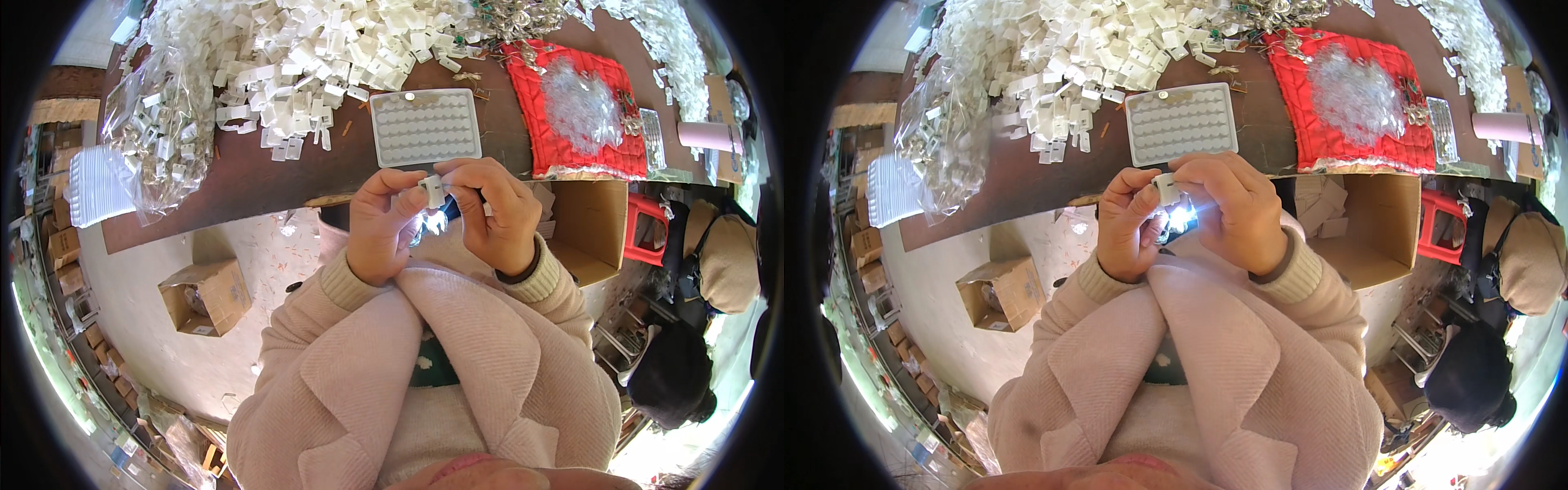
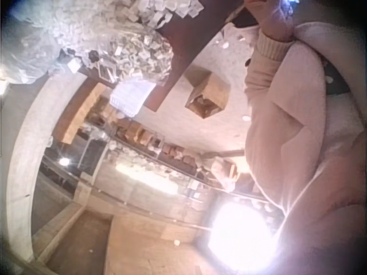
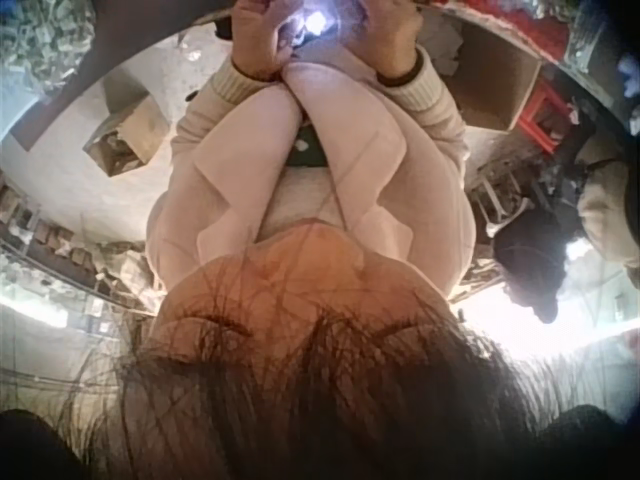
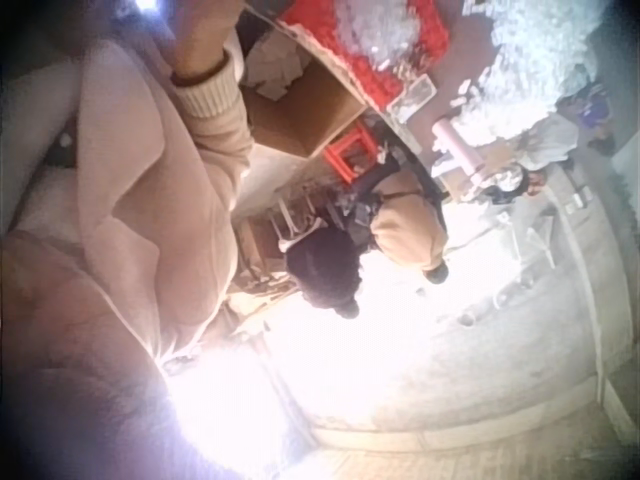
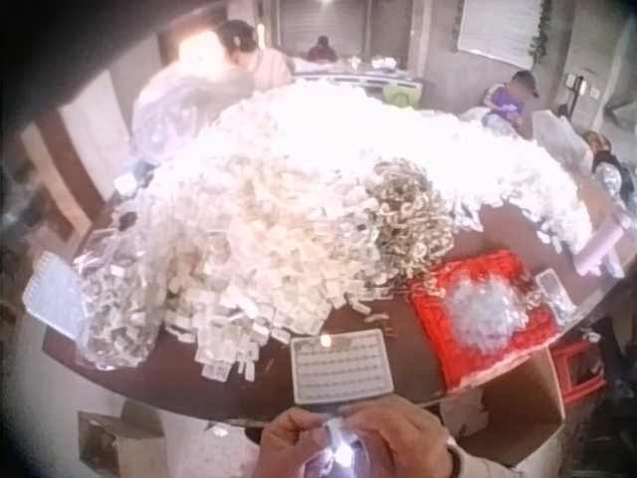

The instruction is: The person assembles small white plastic housings with internal components and metallic contacts, then places them into a white tray. They also handle clear plastic bags and a red cloth on the table.

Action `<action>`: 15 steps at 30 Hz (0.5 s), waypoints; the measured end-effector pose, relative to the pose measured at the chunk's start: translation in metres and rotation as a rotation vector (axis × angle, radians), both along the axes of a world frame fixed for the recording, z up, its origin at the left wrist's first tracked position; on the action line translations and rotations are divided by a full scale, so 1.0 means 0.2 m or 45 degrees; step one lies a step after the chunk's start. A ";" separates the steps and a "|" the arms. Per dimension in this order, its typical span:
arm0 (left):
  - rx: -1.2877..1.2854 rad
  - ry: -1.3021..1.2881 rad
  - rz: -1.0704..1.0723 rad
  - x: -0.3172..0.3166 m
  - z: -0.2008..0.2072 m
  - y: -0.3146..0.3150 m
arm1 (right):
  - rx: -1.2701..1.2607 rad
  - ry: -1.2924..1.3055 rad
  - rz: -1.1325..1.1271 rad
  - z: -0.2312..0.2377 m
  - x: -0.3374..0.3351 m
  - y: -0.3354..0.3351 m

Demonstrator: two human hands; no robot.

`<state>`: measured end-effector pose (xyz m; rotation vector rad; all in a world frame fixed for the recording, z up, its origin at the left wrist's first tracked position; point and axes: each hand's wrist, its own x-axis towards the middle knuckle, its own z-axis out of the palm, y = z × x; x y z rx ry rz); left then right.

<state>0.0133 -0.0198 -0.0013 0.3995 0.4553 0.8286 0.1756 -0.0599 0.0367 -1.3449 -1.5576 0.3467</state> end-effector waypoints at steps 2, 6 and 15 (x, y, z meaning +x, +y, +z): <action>-0.001 -0.016 0.032 0.00 0.00 0.00 | 0.007 0.015 -0.002 0.00 -0.01 0.00; -0.041 -0.017 0.025 -0.01 0.01 0.00 | -0.034 -0.011 0.031 0.00 0.00 0.00; 0.022 0.007 0.020 -0.02 0.02 -0.01 | 0.018 -0.016 0.035 -0.01 -0.02 -0.01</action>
